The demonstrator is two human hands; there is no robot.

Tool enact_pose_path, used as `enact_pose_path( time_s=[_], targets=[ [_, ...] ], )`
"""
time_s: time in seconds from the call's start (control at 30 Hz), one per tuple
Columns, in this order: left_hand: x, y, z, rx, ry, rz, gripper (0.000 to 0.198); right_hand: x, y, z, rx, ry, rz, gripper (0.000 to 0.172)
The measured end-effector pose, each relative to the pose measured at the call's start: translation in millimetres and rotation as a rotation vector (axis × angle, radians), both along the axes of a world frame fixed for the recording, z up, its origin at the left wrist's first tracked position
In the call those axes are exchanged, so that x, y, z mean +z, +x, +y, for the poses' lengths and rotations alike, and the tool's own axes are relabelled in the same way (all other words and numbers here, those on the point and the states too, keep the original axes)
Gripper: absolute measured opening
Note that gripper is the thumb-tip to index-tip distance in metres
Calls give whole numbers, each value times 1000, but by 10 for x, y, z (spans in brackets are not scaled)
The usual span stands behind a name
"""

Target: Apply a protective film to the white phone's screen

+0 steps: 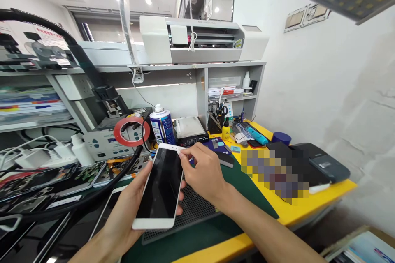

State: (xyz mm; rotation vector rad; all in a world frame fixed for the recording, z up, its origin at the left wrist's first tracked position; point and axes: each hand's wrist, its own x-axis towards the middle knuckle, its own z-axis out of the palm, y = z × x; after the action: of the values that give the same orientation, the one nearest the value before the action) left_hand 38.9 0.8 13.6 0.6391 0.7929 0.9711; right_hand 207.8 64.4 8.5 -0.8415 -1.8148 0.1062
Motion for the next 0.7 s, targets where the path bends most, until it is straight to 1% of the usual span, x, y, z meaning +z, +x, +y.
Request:
enact_pose_path(
  time_s=[0.27,0.37,0.43,0.6,0.7],
  targets=[
    [-21,45,-28,-86,-49,56,65,-4,-16,-6,150,35,-53,19],
    [-48,20,-16,-79,-65,49,61,-18,-26,-32,220,52,-117,21],
    [-67,-11,1,-30,-63,31,54,-34,-37,-70,280,64,-172,22],
    [-66,-57,44,186,-40,-74,43,-81,-91,-228,442,97,-294,23],
    [-47,-49,64,226,-34,-134,34,-116,-131,-306,483,138,-363,21]
  ],
)
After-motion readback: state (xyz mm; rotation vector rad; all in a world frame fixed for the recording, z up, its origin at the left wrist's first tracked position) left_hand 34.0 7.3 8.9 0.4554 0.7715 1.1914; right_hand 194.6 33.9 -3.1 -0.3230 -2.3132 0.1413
